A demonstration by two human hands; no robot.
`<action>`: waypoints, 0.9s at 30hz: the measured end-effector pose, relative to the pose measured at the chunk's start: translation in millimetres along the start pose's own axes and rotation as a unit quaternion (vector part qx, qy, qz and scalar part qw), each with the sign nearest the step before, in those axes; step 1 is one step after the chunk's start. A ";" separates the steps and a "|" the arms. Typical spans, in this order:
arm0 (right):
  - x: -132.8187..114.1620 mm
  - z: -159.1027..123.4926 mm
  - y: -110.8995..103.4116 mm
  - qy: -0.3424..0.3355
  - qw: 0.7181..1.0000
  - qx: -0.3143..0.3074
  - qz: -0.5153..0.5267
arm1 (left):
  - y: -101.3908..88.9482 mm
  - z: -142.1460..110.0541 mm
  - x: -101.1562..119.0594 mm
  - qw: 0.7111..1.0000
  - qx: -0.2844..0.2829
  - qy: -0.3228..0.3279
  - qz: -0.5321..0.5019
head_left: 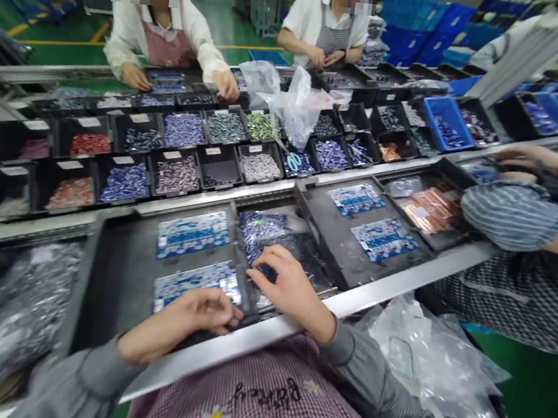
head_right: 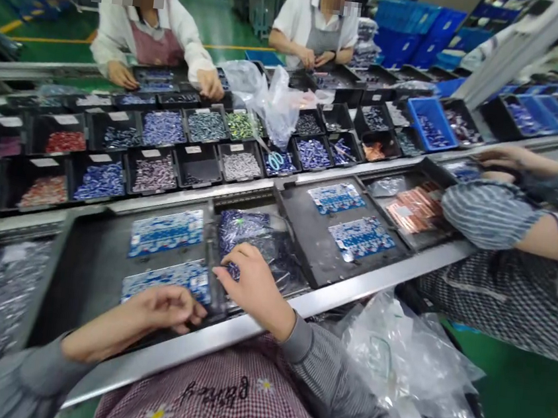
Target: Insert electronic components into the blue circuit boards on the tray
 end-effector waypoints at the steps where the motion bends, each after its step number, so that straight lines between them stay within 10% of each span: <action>1: 1.9 1.5 3.9 0.003 1.000 0.004 0.027 | -2.2 7.9 5.1 1.000 0.007 0.009 -0.022; 7: 24.4 3.4 7.5 0.034 0.998 0.050 -0.019 | -38.6 46.3 10.7 0.980 0.102 0.048 -0.167; 14: -35.5 25.5 5.2 -0.100 0.991 0.084 0.013 | -24.6 53.1 3.3 0.921 0.024 0.081 -0.380; 17: -49.1 40.6 8.9 -0.115 0.989 0.079 0.047 | -37.7 44.2 12.6 0.952 0.020 0.102 -0.288; 20: -43.5 49.9 10.6 -0.107 0.990 0.066 0.063 | -105.3 23.6 52.8 0.951 0.207 0.228 0.033; 22: -34.2 51.8 11.3 -0.085 0.992 0.064 0.061 | -173.5 -3.9 89.3 0.785 0.473 0.294 0.272; 23: -30.0 51.8 12.9 -0.075 0.994 0.059 0.056 | -208.1 -12.2 101.0 0.746 0.530 0.285 0.285; 27: -24.8 50.6 30.5 -0.069 0.997 -0.008 0.044 | -318.1 -18.0 122.3 0.721 0.572 0.223 0.321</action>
Point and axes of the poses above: each hand's wrist, its own z-axis towards the middle knuckle, its own y-axis out of the palm, x = y × z, the point moved 4 cm from there along z, towards the middle knuckle, and after that the axes turned 13 degrees about -z, right-handed, at the moved point
